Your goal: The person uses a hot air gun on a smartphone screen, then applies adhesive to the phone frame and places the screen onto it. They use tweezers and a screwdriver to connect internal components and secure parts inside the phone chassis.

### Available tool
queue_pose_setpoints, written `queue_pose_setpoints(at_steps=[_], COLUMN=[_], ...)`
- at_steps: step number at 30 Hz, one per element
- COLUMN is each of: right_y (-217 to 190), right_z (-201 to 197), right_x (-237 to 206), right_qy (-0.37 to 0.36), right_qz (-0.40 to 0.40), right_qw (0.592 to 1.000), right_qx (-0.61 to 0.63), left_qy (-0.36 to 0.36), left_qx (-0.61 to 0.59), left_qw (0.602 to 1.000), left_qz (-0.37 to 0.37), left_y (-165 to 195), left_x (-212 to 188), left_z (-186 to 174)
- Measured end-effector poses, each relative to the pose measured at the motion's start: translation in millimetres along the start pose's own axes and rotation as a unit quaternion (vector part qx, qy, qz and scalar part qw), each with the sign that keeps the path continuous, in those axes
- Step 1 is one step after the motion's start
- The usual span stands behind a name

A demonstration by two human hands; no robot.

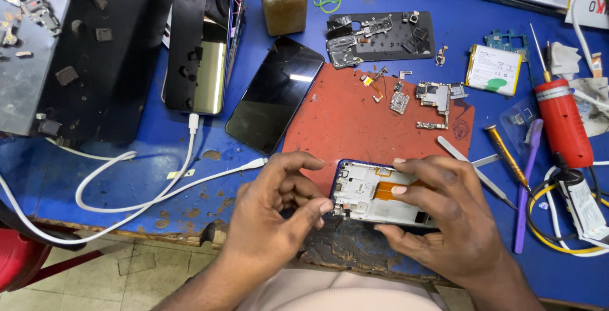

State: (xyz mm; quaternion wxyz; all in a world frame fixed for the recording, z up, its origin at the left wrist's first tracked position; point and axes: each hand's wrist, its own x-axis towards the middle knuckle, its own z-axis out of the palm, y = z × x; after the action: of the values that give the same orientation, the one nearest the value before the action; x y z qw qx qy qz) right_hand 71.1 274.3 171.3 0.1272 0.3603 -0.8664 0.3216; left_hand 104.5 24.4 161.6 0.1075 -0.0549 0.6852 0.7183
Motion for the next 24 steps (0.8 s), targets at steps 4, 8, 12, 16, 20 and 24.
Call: queue_pose_setpoints(at_steps=[4,8,12,16,20,24], right_y=[-2,-3,-3,-1,-1,-2], right_z=[1,1,2,1,1,2], right_x=[-1,-1,-1,-1,0,2], right_qy=[0.001,0.000,0.002,0.002,0.020,0.017], right_qz=[0.003,0.003,0.003,0.026,0.036,0.046], right_qw=[1.000,0.999,0.999,0.999,0.999,0.999], right_qx=[0.017,0.040,0.047,0.037,0.021,-0.009], left_qy=[-0.057,-0.111,-0.122,-0.114,-0.092,0.001], left_qx=[-0.114,-0.164,-0.223,-0.240,-0.238,0.026], left_qw=[0.991,0.977,0.961,0.958,0.964,0.997], left_qz=[-0.046,-0.081,-0.111,-0.106,-0.074,0.069], left_y=[-1,-3,-9,-16,-15,-7], left_x=[4,7,11,14,12,3], left_z=[-8,-12,-8,-5,0,11])
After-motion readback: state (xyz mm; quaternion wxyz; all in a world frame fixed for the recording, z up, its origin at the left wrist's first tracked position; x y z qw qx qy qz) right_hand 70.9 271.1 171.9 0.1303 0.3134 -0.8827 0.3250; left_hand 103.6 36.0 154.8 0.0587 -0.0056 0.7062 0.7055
